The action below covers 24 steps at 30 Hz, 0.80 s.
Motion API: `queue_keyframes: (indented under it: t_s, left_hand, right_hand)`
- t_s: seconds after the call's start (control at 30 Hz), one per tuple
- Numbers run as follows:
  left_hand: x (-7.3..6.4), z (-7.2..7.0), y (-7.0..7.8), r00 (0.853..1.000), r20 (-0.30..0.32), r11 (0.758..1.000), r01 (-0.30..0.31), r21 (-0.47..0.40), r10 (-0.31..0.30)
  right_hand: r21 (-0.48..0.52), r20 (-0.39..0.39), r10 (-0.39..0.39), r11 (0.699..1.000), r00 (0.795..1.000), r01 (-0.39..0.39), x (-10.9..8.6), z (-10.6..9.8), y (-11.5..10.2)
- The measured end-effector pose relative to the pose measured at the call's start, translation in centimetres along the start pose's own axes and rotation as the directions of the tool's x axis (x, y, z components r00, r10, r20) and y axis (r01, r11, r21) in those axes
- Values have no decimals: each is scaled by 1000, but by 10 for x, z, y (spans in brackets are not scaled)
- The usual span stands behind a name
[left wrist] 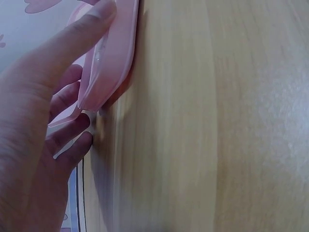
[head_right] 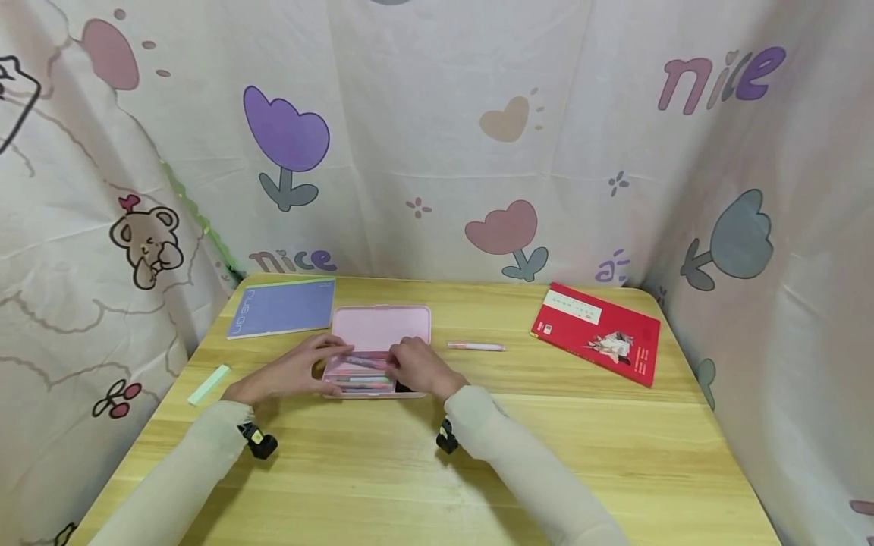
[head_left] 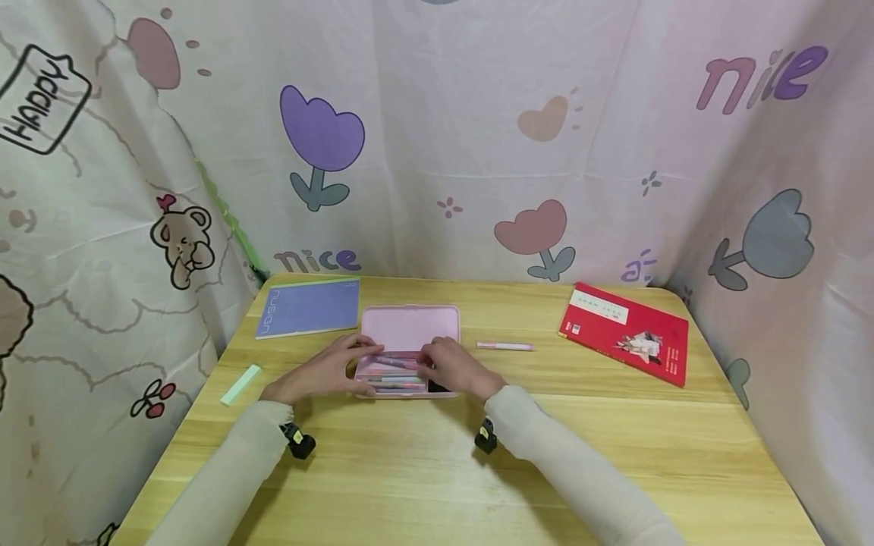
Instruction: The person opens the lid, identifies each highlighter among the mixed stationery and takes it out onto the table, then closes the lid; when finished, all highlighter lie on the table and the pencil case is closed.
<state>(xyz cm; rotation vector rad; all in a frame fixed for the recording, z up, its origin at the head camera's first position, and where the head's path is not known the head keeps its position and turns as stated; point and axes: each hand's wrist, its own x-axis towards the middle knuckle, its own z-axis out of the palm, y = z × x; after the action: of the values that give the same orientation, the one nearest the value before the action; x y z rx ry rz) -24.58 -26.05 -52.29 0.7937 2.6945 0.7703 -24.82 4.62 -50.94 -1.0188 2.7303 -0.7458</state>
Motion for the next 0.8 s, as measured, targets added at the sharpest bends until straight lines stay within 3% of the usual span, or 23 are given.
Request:
queue_keyframes:
  t_s: [0.23,0.4,0.57,0.8]
  left_hand:
    - [-1,-1,2,1000,2,1000,-1,4,1]
    - [-1,0,2,1000,-3,1000,-3,4,3]
    - [-2,1,1,1000,-5,1000,-14,5,14]
    - [-2,0,1,1000,-5,1000,-27,-7,27]
  right_hand:
    - [21,-30,27,999,999,-27,1,4,-3]
    - [54,-119,18,998,993,-12,-6,4,4]
    - [102,-213,27,995,977,-5,-22,-7,23]
    - [234,-252,144,969,957,-84,-60,-30,59]
